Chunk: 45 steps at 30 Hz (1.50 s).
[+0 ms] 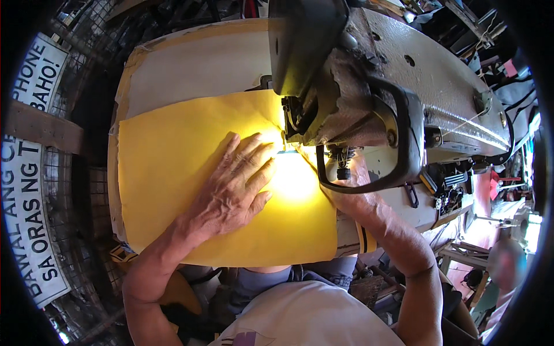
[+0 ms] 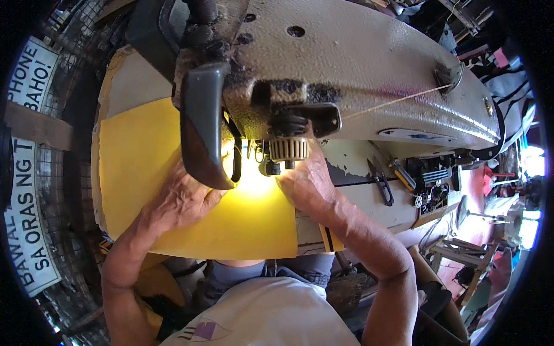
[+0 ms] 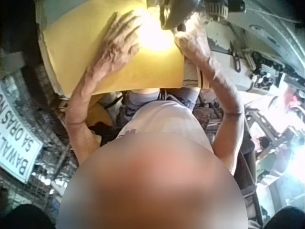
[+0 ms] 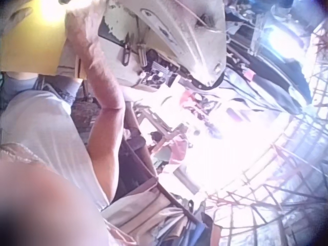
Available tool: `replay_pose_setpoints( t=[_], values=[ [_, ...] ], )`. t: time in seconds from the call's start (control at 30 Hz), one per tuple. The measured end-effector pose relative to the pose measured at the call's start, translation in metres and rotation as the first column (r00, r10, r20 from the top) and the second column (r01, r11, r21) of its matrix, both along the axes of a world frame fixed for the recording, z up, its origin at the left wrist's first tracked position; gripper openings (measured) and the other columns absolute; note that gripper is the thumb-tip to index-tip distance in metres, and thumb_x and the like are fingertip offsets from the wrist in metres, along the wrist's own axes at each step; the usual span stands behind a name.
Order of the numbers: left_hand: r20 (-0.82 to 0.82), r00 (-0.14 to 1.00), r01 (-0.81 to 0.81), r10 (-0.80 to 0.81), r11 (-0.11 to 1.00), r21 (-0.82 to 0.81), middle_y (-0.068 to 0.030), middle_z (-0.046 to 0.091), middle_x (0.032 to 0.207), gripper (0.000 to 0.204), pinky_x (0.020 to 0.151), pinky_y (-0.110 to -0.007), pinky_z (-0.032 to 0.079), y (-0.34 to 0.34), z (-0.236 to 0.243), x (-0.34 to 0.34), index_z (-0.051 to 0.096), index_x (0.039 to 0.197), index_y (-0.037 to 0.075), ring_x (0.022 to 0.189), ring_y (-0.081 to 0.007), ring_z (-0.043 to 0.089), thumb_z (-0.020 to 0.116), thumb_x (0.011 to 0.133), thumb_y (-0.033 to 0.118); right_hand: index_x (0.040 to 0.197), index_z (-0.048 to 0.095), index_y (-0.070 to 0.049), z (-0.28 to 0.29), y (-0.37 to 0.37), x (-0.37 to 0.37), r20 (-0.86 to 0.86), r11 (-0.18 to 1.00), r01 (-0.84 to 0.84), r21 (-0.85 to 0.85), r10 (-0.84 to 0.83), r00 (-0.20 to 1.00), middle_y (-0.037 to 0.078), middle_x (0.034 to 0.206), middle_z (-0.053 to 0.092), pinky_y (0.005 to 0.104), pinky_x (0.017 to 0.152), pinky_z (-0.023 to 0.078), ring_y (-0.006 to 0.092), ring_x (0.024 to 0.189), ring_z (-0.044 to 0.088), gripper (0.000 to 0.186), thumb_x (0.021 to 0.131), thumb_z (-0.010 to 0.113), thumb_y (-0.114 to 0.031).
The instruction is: Sewing the handles and reinforcement edges of a yellow tote bag using an industrial sewing machine.
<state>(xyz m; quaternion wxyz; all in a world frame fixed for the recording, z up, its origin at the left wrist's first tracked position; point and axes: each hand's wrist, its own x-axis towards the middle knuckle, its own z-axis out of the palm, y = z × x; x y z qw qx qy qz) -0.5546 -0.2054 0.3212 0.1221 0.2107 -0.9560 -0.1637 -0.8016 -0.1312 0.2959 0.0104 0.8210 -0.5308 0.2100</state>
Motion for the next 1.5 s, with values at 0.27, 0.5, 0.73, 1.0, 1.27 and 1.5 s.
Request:
replay_pose_setpoints(
  t=[0.27, 0.5, 0.73, 1.0, 1.27, 1.5],
  values=[
    [0.019, 0.999, 0.027, -0.026, 1.0, -0.016, -0.0199, 0.047, 0.139, 0.05, 0.116, -0.058, 0.025, -0.004, 0.003, 0.001, 0.055, 0.124, -0.004, 0.137, -0.0354, 0.038, 0.068, 0.082, 0.018, 0.084, 0.066, -0.005, -0.001, -0.008, 0.0, 0.038, 0.999, 0.041, 0.008, -0.041, 0.998, 0.011, 0.083, 0.064, 0.0465, 0.072, 0.051, 0.0325, 0.082, 0.062, 0.023, 0.061, 0.066, -0.01],
    [-0.012, 1.0, -0.027, 0.026, 0.999, -0.046, -0.0202, 0.047, 0.138, 0.05, 0.115, -0.058, 0.026, -0.001, 0.002, 0.001, 0.055, 0.123, -0.005, 0.137, -0.0356, 0.038, 0.069, 0.08, 0.018, 0.083, 0.067, -0.004, 0.01, -0.012, 0.005, 0.117, 0.997, 0.009, -0.08, 0.0, 0.993, 0.011, 0.084, 0.065, 0.046, 0.07, 0.052, 0.0314, 0.082, 0.063, 0.02, 0.064, 0.067, -0.01],
    [0.0, 0.999, 0.033, -0.033, 0.999, -0.041, -0.0188, 0.048, 0.138, 0.048, 0.115, -0.058, 0.026, -0.007, 0.003, -0.001, 0.057, 0.122, -0.003, 0.137, -0.0352, 0.038, 0.068, 0.08, 0.016, 0.08, 0.064, -0.005, 0.013, -0.011, 0.007, 0.137, 0.993, 0.039, -0.109, -0.024, 0.99, 0.011, 0.082, 0.063, 0.045, 0.061, 0.049, 0.0307, 0.073, 0.062, 0.018, 0.063, 0.067, -0.011],
    [-0.003, 0.999, 0.05, -0.05, 0.997, -0.058, -0.0188, 0.051, 0.134, 0.041, 0.115, -0.056, 0.027, -0.011, 0.009, -0.008, 0.061, 0.116, -0.003, 0.134, -0.0332, 0.042, 0.065, 0.08, 0.017, 0.052, 0.055, -0.002, 0.01, -0.015, -0.008, 0.106, 0.993, -0.081, -0.091, 0.091, 0.99, 0.013, 0.053, 0.052, 0.0431, 0.05, 0.046, 0.0334, 0.051, 0.057, 0.015, 0.059, 0.063, -0.012],
    [-0.035, 0.997, 0.058, -0.062, 0.994, -0.095, -0.02, 0.05, 0.133, 0.042, 0.114, -0.057, 0.028, -0.01, 0.005, -0.007, 0.059, 0.117, -0.004, 0.134, -0.0331, 0.042, 0.064, 0.082, 0.019, 0.098, 0.065, -0.003, 0.025, 0.022, -0.015, 0.078, 0.995, 0.091, 0.036, -0.094, 0.992, 0.017, 0.112, 0.055, 0.046, 0.09, 0.043, 0.0335, 0.105, 0.053, 0.024, 0.075, 0.064, -0.01],
    [-0.024, 0.999, 0.043, -0.044, 0.997, -0.058, -0.02, 0.05, 0.133, 0.044, 0.115, -0.056, 0.028, -0.012, 0.002, -0.004, 0.058, 0.118, -0.004, 0.135, -0.0332, 0.041, 0.064, 0.082, 0.019, 0.114, 0.066, -0.007, 0.039, 0.051, -0.009, 0.001, 0.994, 0.093, -0.051, -0.093, 0.996, 0.013, 0.121, 0.057, 0.0466, 0.096, 0.043, 0.0322, 0.117, 0.054, 0.039, 0.075, 0.065, -0.008]
  ],
)
